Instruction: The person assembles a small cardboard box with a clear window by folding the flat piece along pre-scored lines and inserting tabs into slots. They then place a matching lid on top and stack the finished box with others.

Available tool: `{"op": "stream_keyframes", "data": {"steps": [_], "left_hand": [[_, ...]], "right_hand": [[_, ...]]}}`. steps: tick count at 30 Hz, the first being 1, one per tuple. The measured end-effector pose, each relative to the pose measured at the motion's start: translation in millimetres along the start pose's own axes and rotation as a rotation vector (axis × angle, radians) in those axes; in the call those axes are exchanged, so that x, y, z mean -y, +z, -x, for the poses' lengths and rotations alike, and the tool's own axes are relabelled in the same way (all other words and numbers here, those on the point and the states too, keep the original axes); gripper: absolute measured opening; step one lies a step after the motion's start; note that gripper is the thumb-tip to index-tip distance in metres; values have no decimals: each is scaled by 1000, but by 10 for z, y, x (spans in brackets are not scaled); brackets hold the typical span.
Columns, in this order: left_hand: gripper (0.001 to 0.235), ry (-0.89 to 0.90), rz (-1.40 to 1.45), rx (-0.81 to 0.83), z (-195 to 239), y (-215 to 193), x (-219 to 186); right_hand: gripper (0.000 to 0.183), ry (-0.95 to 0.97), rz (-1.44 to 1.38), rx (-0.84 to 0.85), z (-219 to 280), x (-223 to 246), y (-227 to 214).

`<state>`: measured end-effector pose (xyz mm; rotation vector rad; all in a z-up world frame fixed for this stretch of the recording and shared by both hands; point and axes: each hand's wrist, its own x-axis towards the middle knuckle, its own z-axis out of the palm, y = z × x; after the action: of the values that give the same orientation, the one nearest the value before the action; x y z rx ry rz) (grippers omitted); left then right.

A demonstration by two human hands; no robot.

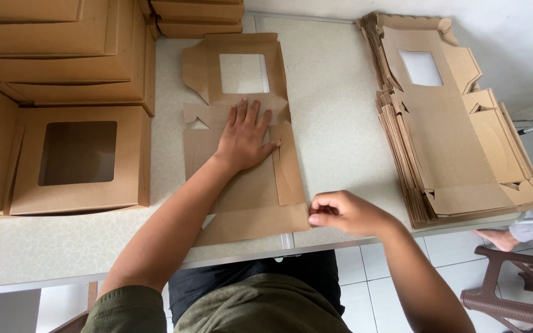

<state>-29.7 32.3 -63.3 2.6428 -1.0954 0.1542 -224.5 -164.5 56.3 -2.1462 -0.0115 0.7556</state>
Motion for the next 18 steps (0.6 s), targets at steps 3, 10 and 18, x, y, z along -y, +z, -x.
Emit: {"op": "stream_keyframes", "data": {"steps": [3, 10, 18], "left_hand": [[69, 70, -198, -4, -42, -176, -165], [64, 758, 162, -477, 13, -150, -371], [80, 648, 43, 143, 23, -222, -461]], "right_hand": [[11, 30, 226, -18, -90, 33, 167], [12, 26, 470, -90, -175, -182, 328], [17, 49, 580, 14, -167, -59, 253]]}}
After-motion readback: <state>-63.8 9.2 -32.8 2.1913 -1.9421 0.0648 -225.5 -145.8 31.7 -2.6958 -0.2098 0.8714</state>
